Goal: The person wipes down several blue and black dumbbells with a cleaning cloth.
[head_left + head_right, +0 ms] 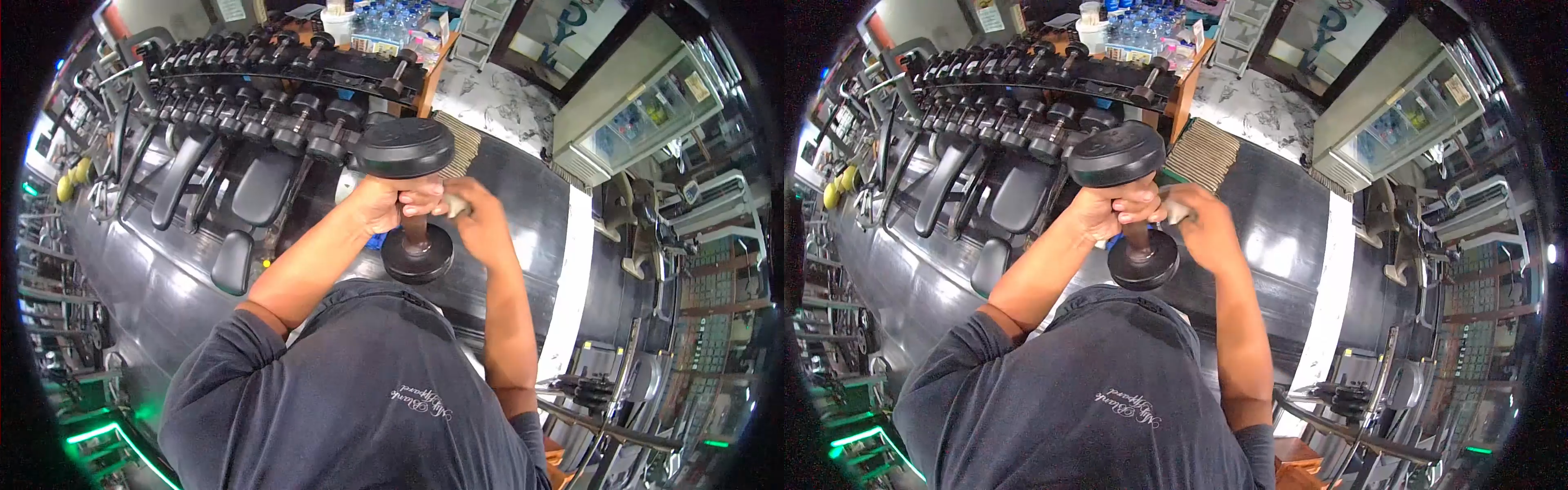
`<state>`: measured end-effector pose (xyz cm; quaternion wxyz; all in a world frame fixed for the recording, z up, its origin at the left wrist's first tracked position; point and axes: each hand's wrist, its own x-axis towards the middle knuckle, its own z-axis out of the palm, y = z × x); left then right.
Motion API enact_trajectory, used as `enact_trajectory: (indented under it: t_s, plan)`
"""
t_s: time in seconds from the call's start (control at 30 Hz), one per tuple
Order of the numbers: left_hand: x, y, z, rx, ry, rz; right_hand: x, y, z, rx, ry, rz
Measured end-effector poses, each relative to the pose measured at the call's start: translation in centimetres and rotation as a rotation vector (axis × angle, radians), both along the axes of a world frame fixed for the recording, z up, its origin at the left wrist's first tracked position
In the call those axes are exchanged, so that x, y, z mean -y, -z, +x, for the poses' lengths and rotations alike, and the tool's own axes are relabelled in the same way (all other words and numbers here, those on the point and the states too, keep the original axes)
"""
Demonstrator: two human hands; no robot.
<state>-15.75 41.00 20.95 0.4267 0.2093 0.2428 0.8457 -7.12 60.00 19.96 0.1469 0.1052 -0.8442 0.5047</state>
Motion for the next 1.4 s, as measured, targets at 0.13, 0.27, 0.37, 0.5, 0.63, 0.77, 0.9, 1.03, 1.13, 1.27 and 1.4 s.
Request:
enact_trajectory:
  t_s: [0.13,0.27,0.37,0.5,0.63,0.77,0.9,1.03,1.13,1.27,1.4]
  plan:
    - [-0.1,0.4,0.4,-0.014,0.124,0.073,-0.9,0.2,-0.9,0.547,-0.403,-0.256]
    - [0.0,1.5,-0.1,0.046,0.222,0.301,-1.7,-0.7,1.5,0.394,-0.399,-0.252]
    - [0.3,2.4,0.0,0.173,0.093,0.359,-1.4,-0.4,3.7,0.270,-0.170,-0.291]
    - [0.5,4.4,-0.7,0.531,-0.013,0.505,0.7,1.4,4.9,0.168,0.210,-0.911]
    - [0.6,7.7,-1.1,0.840,-0.034,0.655,3.9,0.0,5.4,-0.133,0.183,-1.028]
    - [0.8,11.3,-1.4,0.914,-0.064,0.665,5.8,-0.5,5.3,-0.148,0.290,-0.112]
    - [1.3,12.5,-1.6,0.950,-0.114,0.622,7.5,0.0,5.6,-0.358,0.215,0.380]
    - [1.9,12.2,-2.3,0.985,-0.108,0.698,5.9,3.4,6.4,-0.481,0.052,0.306]
    - [2.2,11.8,-2.3,0.938,-0.093,0.694,5.1,4.1,5.3,-0.393,0.317,0.143]
    - [1.3,10.3,-1.4,1.003,-0.132,0.660,8.0,-0.3,3.4,-0.485,0.368,0.287]
    - [1.0,12.8,-2.5,0.818,-0.260,0.428,8.7,-0.9,4.7,-0.519,0.151,0.306]
